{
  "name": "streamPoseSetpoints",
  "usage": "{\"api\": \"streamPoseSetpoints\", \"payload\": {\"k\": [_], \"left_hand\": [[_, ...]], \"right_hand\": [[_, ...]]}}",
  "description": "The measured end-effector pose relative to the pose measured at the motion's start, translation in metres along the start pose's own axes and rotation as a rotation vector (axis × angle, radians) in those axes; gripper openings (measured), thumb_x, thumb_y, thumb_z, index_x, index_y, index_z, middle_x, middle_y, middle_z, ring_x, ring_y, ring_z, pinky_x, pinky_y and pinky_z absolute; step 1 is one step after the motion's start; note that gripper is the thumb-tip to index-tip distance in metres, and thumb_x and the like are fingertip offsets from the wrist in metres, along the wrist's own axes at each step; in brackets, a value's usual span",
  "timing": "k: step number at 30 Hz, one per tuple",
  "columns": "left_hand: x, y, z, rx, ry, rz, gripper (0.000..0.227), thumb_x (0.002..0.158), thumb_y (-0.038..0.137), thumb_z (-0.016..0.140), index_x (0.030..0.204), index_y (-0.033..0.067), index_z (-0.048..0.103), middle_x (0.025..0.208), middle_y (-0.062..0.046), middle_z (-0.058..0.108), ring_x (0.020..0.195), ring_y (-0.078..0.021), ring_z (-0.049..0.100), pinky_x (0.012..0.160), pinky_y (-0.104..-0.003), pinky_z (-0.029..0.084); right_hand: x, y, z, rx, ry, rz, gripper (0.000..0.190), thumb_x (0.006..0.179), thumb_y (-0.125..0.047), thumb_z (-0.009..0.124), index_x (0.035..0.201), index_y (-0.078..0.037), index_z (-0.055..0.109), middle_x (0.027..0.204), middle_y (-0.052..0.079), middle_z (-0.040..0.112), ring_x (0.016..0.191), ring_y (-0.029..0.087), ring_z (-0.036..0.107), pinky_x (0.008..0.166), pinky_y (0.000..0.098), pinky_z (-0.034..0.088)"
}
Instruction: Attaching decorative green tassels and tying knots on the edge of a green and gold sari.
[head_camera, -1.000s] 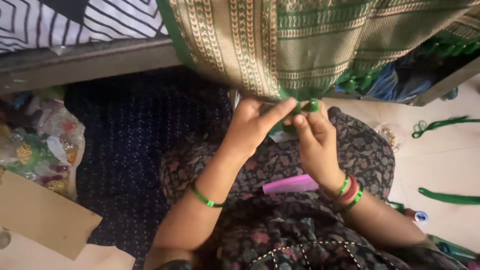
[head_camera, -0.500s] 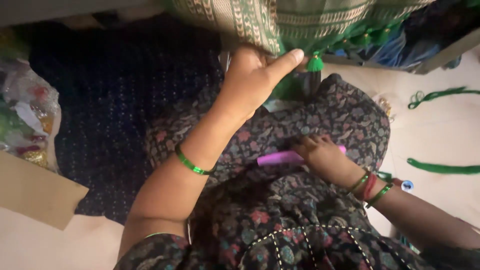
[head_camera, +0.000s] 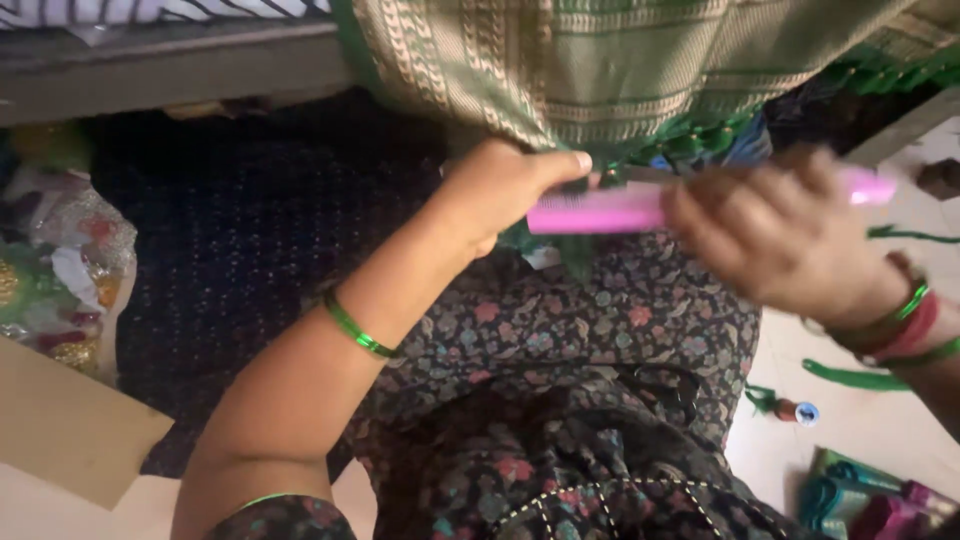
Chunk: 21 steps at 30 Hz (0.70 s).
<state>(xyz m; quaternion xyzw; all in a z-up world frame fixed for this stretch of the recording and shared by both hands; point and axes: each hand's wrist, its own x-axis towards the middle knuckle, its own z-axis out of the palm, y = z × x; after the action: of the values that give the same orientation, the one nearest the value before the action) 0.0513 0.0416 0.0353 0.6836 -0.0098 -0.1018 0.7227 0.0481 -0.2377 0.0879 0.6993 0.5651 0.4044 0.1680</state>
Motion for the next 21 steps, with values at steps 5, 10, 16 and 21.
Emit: {"api": "streamPoseSetpoints", "payload": {"k": [5, 10, 16, 21], "left_hand": [[-0.004, 0.009, -0.004, -0.115, -0.106, -0.083, 0.026, 0.087, 0.025, 0.069, 0.092, 0.0018, 0.079, 0.082, -0.007, 0.08, 0.073, -0.0132, 0.074, 0.063, -0.027, 0.051], [-0.005, 0.017, 0.0, 0.25, 0.049, -0.08, 0.028, 0.086, 0.027, 0.072, 0.091, 0.0017, 0.083, 0.078, -0.01, 0.076, 0.063, -0.0151, 0.064, 0.058, -0.03, 0.05], [-0.004, 0.011, -0.005, -0.155, -0.142, -0.15, 0.029, 0.087, 0.022, 0.067, 0.097, -0.0039, 0.076, 0.085, -0.012, 0.08, 0.075, -0.0204, 0.078, 0.071, -0.031, 0.063], [0.002, 0.006, -0.001, -0.044, -0.064, -0.092, 0.027, 0.087, 0.022, 0.07, 0.092, -0.0033, 0.078, 0.084, -0.012, 0.079, 0.072, -0.0172, 0.074, 0.067, -0.034, 0.058]], "right_hand": [[-0.002, -0.002, -0.003, -0.008, 0.032, -0.192, 0.03, 0.09, -0.022, 0.075, 0.118, -0.018, 0.067, 0.101, -0.004, 0.071, 0.099, 0.013, 0.072, 0.082, 0.0334, 0.041], [-0.018, 0.003, 0.022, -0.061, 0.05, -0.062, 0.037, 0.095, -0.03, 0.074, 0.127, -0.01, 0.073, 0.106, 0.001, 0.072, 0.091, 0.015, 0.067, 0.088, 0.0402, 0.046], [-0.006, 0.009, 0.014, -0.135, 0.372, -0.116, 0.036, 0.097, -0.038, 0.076, 0.125, -0.017, 0.067, 0.107, 0.003, 0.071, 0.095, 0.017, 0.067, 0.089, 0.0494, 0.042], [-0.015, 0.012, 0.033, -0.046, 0.173, -0.121, 0.035, 0.094, -0.027, 0.078, 0.126, -0.014, 0.072, 0.101, -0.001, 0.069, 0.095, 0.013, 0.067, 0.095, 0.0418, 0.045]]}}
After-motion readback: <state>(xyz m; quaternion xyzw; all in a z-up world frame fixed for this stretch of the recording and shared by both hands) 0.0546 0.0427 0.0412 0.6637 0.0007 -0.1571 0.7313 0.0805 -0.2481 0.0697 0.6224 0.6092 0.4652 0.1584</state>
